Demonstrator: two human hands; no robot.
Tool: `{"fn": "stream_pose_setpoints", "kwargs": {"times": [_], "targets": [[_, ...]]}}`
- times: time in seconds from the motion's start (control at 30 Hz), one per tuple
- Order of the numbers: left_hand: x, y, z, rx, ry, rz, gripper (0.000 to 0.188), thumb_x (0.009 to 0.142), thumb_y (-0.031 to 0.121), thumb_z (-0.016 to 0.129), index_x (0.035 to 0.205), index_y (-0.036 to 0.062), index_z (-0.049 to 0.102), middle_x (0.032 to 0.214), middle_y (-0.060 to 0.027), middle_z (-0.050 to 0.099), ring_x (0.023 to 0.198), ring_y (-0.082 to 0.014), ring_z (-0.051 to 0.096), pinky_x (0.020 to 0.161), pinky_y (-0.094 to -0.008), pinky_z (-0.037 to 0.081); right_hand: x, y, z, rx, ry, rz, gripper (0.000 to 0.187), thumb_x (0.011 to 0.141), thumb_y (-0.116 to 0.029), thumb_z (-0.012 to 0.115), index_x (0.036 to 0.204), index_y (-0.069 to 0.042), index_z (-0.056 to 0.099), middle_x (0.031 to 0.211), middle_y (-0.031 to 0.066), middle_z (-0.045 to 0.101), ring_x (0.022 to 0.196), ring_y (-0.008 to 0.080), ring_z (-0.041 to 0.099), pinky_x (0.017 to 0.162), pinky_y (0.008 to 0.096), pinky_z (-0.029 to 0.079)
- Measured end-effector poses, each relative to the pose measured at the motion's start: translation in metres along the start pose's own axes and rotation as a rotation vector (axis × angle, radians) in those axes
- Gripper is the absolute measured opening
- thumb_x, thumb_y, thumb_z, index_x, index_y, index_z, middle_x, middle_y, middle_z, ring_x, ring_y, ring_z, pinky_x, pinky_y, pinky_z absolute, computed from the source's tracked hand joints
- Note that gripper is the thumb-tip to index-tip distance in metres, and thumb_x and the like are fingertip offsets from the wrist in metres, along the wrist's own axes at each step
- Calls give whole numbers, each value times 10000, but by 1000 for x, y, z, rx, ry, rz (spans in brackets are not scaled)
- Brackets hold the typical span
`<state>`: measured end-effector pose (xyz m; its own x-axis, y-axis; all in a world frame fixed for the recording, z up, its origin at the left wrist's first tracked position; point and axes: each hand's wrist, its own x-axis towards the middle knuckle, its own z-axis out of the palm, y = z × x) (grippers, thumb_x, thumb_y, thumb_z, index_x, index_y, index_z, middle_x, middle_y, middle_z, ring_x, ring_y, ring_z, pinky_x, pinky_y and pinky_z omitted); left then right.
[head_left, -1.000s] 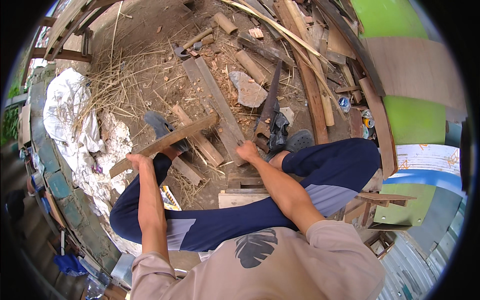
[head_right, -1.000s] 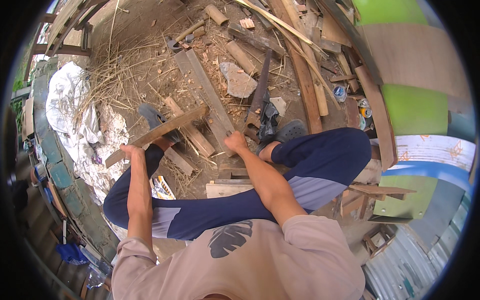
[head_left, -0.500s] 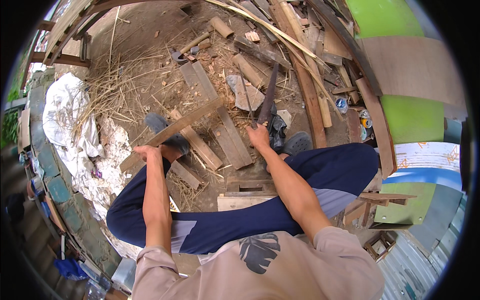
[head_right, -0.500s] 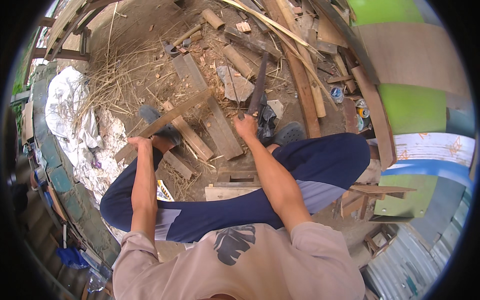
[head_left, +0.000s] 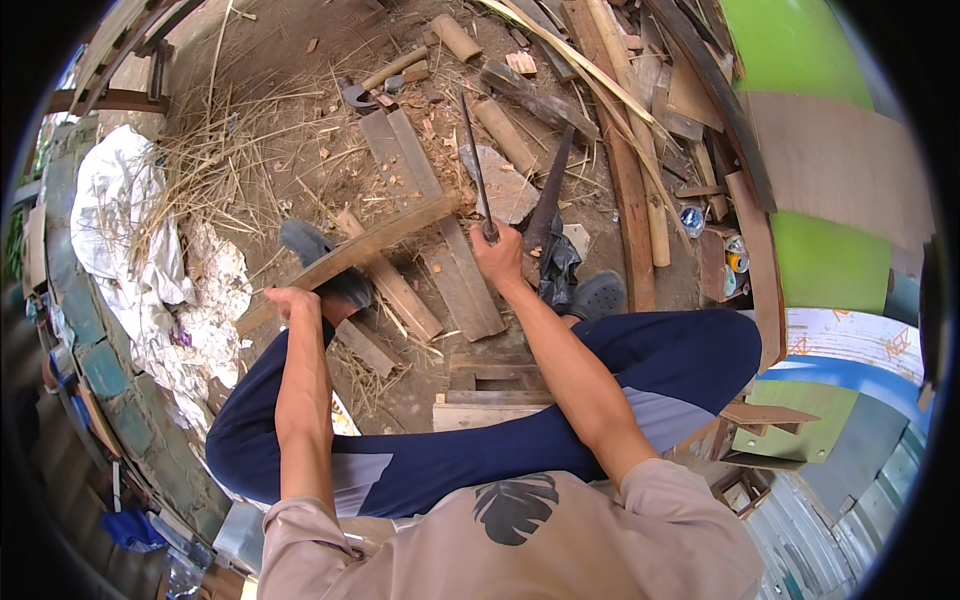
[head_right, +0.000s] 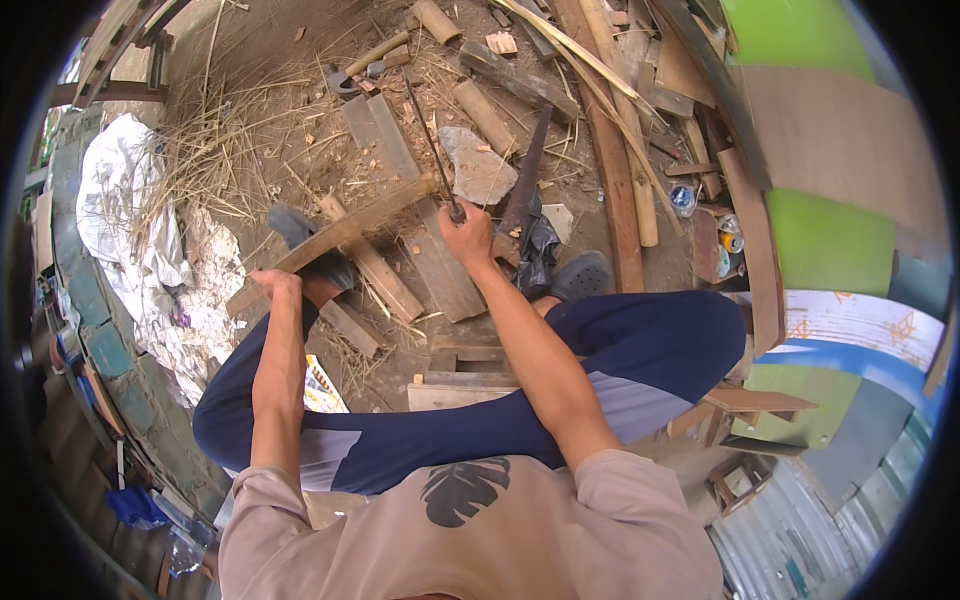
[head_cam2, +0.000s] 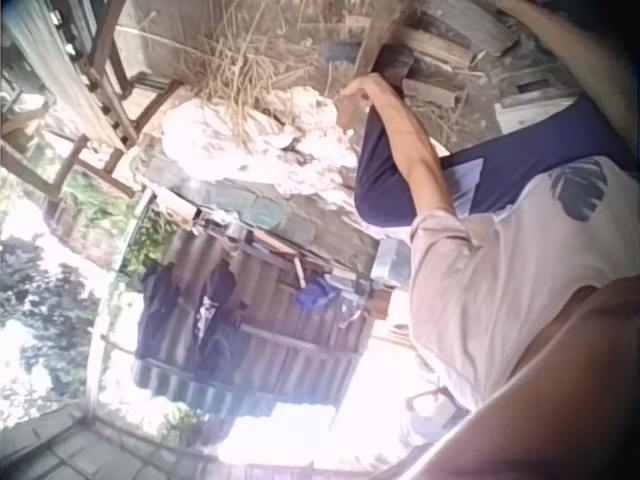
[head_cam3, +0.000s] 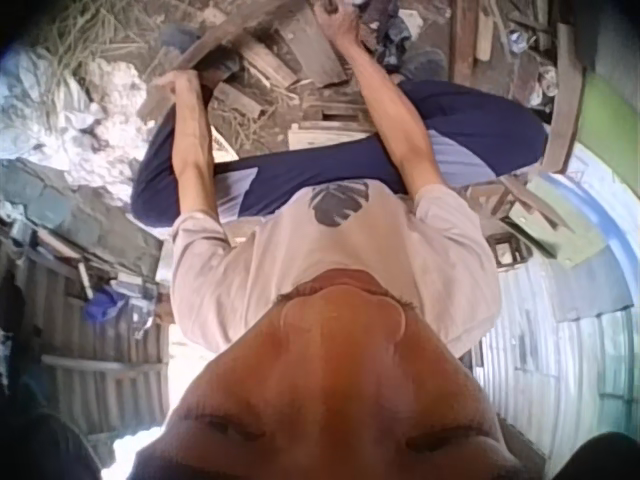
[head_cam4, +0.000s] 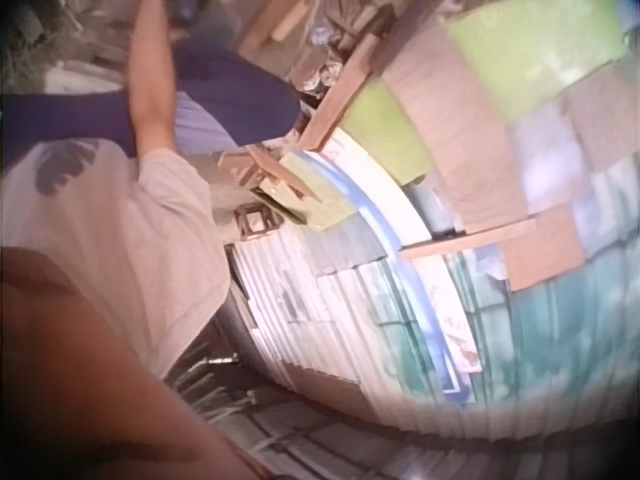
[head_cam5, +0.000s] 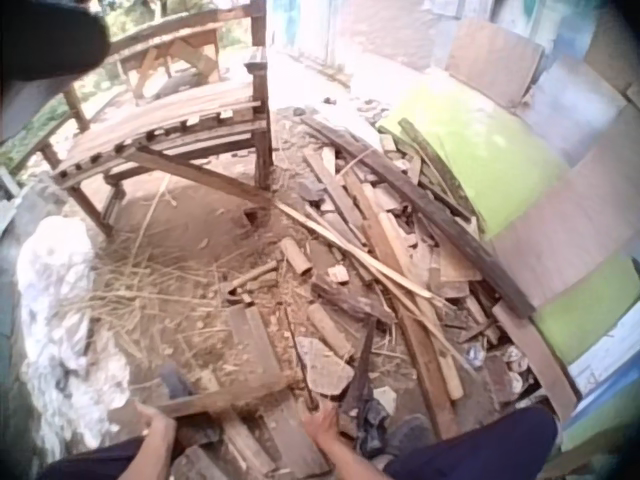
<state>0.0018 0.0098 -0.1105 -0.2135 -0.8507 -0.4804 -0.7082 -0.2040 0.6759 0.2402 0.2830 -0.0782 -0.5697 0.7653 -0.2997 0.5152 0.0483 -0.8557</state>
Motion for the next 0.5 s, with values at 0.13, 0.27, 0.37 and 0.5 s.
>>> {"fn": "stream_pose_setpoints", "kwargs": {"times": [0.13,0.27,0.37,0.5], "targets": [[5,-1,3,15,-20,37,821,760,590,561,1180,-116,555,1247,-260,548,1080,-348,548,963,-421,413,-16,58,22,-408,-79,210,316,813,-275,632,822,41,643,668,195,640,628,333,642,624,420,471],[29,-8,3,14,74,-1,809,754,585,565,1172,-108,561,1233,-255,559,1063,-351,556,945,-432,425,-6,9,5,-276,-106,151,304,793,-261,631,843,38,647,708,234,639,691,378,656,663,444,489],[8,-2,3,-7,12,28,833,758,582,566,1198,-124,522,1252,-255,540,1076,-346,550,952,-428,421,7,-5,4,-98,41,-10,288,773,-235,638,833,47,640,690,236,626,675,380,653,638,460,485],[-26,4,-3,-25,-47,49,877,776,576,553,1249,-156,457,1300,-256,493,1120,-326,530,976,-413,410,1,28,9,-191,-86,177,298,779,-236,631,847,54,652,733,251,640,722,381,667,654,474,495]]}}
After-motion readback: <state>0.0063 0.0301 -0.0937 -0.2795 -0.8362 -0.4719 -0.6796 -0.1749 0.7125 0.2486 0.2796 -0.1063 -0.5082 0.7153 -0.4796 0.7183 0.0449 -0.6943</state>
